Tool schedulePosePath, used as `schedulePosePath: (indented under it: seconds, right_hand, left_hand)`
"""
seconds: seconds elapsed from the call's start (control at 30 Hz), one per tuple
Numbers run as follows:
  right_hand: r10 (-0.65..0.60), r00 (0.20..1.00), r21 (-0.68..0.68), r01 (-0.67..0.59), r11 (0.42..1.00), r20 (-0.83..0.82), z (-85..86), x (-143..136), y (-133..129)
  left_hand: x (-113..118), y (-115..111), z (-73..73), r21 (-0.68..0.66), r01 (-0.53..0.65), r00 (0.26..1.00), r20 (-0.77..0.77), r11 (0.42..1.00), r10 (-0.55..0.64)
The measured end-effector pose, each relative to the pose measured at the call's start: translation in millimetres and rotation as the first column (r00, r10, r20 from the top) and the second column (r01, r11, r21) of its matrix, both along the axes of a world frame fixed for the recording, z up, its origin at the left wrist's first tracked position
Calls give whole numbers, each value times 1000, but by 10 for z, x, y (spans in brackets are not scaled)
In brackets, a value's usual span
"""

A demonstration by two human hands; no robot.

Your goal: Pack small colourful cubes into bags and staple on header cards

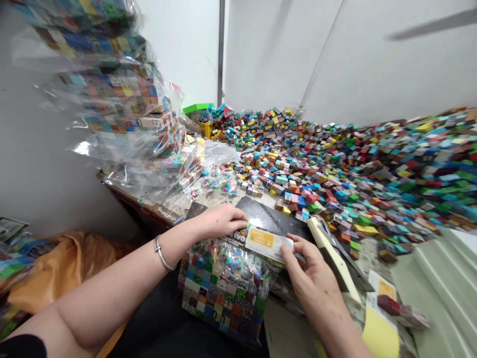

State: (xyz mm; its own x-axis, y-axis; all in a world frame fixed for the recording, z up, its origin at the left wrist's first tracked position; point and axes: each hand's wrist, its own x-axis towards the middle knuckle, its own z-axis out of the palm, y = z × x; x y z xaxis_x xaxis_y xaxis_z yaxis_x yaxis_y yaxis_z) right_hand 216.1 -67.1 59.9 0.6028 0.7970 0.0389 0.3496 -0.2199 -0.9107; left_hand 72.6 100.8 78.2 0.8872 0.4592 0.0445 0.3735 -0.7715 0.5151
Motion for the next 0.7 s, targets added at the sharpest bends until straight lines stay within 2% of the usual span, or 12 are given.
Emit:
schedulePosePath:
  seconds: [0.23, 0.7]
  right_hand:
    - [-16, 999, -39, 18, 999, 51, 34, -26, 13]
    - [-35, 999, -50, 34, 998, -17, 67, -65, 16]
  left_hand:
    - [-7, 10, 24, -27, -3, 1000, -4, 1000, 3]
    - [1, 54, -51, -40, 19, 999, 29, 999, -17]
